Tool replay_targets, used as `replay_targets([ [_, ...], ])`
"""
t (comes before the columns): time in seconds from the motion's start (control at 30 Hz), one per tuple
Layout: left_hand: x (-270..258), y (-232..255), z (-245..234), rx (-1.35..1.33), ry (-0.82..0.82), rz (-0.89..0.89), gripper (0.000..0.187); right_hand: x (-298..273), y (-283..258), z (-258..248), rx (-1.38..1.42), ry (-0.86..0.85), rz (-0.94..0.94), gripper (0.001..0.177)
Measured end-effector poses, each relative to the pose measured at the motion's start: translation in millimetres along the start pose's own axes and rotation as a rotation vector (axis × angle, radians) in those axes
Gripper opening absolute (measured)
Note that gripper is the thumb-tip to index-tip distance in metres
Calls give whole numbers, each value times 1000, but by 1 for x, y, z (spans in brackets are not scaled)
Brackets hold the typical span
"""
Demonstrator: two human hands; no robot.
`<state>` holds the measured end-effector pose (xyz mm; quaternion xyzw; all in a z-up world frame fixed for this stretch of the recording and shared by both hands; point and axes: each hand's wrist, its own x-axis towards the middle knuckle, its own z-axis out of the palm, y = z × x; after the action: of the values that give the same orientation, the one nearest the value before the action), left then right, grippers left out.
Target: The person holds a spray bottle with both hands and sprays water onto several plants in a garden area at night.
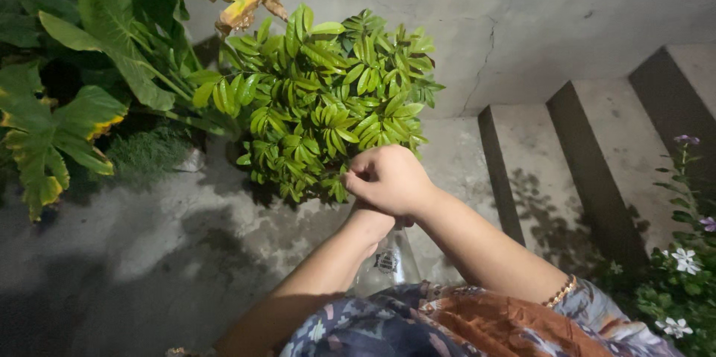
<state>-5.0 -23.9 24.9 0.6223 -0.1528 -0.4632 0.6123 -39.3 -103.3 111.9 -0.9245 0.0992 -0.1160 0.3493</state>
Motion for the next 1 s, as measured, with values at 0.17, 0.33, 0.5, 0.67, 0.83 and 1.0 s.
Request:
replay_targets([
  [0.17,4,-4,0,-220,-2,-43,19,3,0,-1,-12,37,-81,26],
  [0.33,7,-6,-5,43,-37,85,24,5,-2,-2,-30,33,-95,27],
  [0.5,8,-6,-6,-73,-4,46,20,6,-8,-3,-47,-18,-15,30],
  [0.67,8,-2,-7,8,-49,81,27,6,-9,-4,-26,7,-72,29],
  [0.83,5,3,-6,-223,-30,-45,29,6,-8,-2,-33,33,-101,27],
  [1.0,5,-3,-10,-88,-57,27,32,7,-8,1,-25,27,-102,28],
])
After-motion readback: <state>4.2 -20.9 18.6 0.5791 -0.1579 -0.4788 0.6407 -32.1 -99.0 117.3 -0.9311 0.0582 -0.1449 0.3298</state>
